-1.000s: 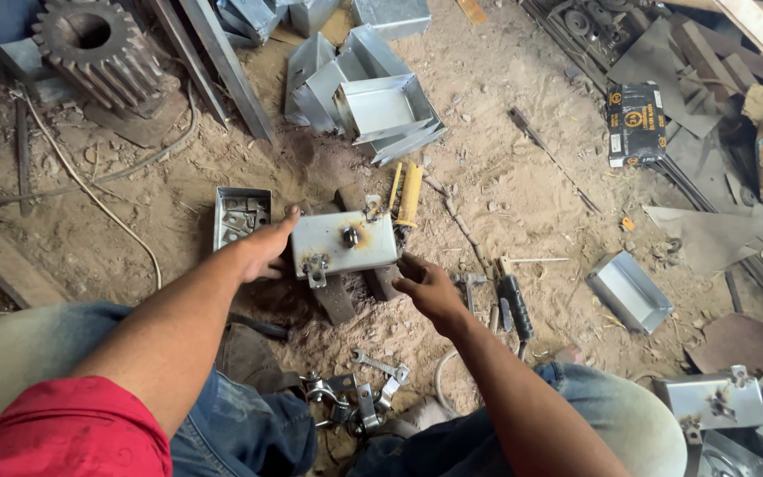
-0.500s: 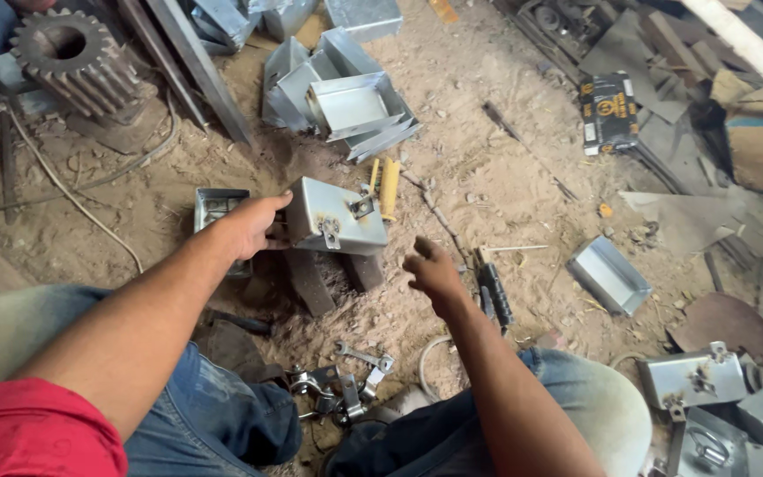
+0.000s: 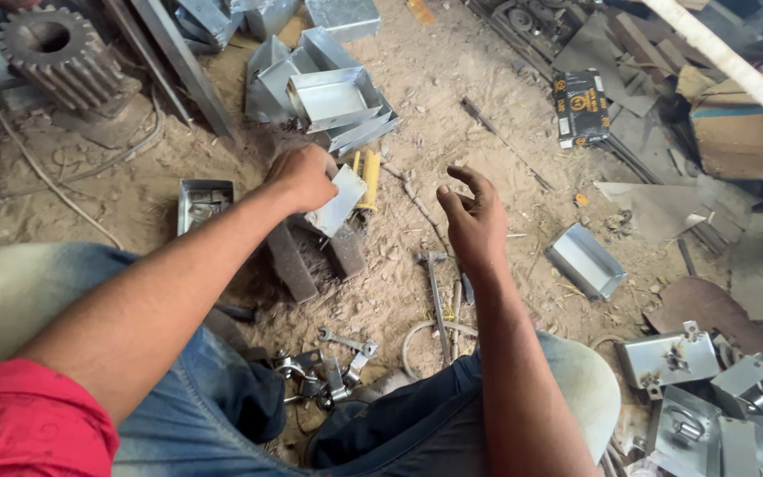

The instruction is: The person welds metal components onto a small metal box using a welding tool, then uses a hammer and a small tool to clean and check the weld points.

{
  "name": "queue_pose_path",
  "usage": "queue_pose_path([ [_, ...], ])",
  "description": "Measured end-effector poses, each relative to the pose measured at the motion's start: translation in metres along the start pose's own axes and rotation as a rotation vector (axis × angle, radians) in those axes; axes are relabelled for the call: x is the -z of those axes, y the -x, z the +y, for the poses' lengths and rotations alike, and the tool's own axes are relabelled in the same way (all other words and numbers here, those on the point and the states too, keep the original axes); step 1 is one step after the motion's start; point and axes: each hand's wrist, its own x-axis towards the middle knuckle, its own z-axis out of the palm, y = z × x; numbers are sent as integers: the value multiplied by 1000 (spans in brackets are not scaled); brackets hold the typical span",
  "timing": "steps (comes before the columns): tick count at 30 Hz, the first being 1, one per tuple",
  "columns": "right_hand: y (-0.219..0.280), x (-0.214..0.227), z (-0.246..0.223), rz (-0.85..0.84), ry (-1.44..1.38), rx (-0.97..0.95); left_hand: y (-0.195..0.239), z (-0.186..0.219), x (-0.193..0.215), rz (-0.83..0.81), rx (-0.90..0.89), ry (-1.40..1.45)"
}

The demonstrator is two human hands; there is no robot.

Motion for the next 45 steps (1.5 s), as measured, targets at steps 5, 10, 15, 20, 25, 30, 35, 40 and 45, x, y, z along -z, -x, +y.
queue_pose_path([
  [5, 7, -6, -4, -172, 142, 63, 16, 4, 19, -168, 66, -50],
  [10, 20, -29, -18, -250, 223, 361, 35, 17, 25, -269, -89, -151],
  [15, 27, -51, -17, -307, 319, 564, 49, 33, 16, -332, -113, -256],
  [20, 15, -47, -12, -292, 301, 509, 48, 25, 18, -313, -61, -230],
  [25, 7, -45, -10, -273, 309, 505, 44, -12, -44, -286, -133, -438],
  [30, 11, -47, -9, -327, 343, 460, 60, -65, -148, -130, -461, -640],
  [35, 6, -46, -6, -366, 365, 447, 62, -56, -148, -459, -327, -547],
  [40, 2, -47, -4, -397, 400, 413, 29, -36, -84, -232, -70, -224],
  [45, 3, -49, -1, -400, 408, 388, -13, -53, -60, 47, -151, -479],
])
